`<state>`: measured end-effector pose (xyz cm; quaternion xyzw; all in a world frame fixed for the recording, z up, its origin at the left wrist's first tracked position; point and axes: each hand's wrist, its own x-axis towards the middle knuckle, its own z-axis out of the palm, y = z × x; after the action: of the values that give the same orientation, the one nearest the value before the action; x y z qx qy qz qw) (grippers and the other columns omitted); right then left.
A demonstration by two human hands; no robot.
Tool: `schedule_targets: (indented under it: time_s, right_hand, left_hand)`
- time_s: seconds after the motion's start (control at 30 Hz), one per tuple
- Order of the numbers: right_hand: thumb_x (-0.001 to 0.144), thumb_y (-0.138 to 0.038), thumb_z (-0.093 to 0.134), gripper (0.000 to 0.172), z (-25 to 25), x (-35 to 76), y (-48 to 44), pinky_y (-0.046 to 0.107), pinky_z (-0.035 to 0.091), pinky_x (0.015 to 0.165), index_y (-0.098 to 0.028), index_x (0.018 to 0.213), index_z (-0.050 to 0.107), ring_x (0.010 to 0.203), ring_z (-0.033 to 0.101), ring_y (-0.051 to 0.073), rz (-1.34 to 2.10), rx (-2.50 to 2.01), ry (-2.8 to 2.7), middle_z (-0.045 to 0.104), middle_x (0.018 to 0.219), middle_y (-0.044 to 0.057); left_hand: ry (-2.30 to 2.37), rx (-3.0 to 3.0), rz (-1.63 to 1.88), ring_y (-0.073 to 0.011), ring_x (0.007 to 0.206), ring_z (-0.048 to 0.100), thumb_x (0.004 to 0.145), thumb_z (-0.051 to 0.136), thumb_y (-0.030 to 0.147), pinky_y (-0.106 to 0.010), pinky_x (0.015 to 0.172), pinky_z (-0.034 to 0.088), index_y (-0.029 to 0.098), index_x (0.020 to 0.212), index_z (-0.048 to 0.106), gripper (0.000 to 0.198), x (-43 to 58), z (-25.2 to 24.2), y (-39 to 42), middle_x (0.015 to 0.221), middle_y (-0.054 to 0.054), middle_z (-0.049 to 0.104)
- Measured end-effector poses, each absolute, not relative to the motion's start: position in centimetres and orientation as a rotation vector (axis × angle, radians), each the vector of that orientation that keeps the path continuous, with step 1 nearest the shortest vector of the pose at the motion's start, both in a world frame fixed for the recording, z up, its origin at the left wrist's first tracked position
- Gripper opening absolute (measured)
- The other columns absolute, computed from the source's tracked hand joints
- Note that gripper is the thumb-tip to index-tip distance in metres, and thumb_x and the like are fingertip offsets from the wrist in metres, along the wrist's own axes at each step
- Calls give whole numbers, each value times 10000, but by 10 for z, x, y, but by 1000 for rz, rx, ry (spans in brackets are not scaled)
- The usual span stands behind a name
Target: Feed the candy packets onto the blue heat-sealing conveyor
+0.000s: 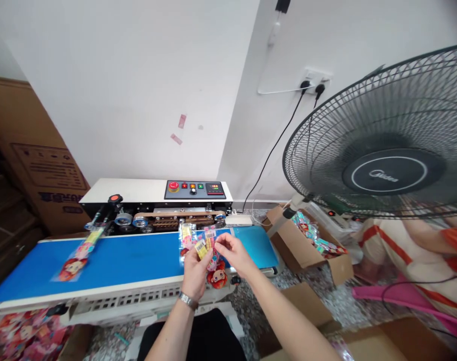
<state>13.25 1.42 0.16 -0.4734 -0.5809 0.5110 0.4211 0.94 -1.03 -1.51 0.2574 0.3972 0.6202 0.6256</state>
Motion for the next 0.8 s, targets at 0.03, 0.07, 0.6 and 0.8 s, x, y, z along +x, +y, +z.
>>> schedule_targets:
  time_s: [0.03,0.07,0.6,0.8]
  right_hand:
    - [751,-396,611,201,1,132,13,249,443,652,-208,792,554,685,517,119,1300,-1184,-1441,557,736,-26]
    - [752,-409,605,211,0,133,13,248,439,634,-209,786,546,670,512,119,1305,-1186,-1429,552,724,-27]
    - [718,-336,549,172,-25,185,76,337,433,692,-219,811,635,690,589,215,607,-1816,-1506,641,671,23]
    - [790,-399,535,393,-9,155,45,327,480,760,-216,1138,520,846,609,182,932,-1439,-1641,640,992,65]
  left_hand:
    - [929,623,1423,-166,805,641,619,769,301,-279,755,485,156,913,653,347,9,-16,-10,906,-57,702]
    - [942,646,1422,-162,789,639,617,770,302,-276,744,485,156,903,652,342,9,-16,-10,889,-51,701]
    - [966,457,1328,-122,620,609,551,813,297,-235,559,477,149,895,570,446,8,-13,-11,785,-27,672]
    - [893,414,1344,-116,677,599,691,702,385,-214,570,462,166,927,574,346,7,-8,-11,830,-22,654]
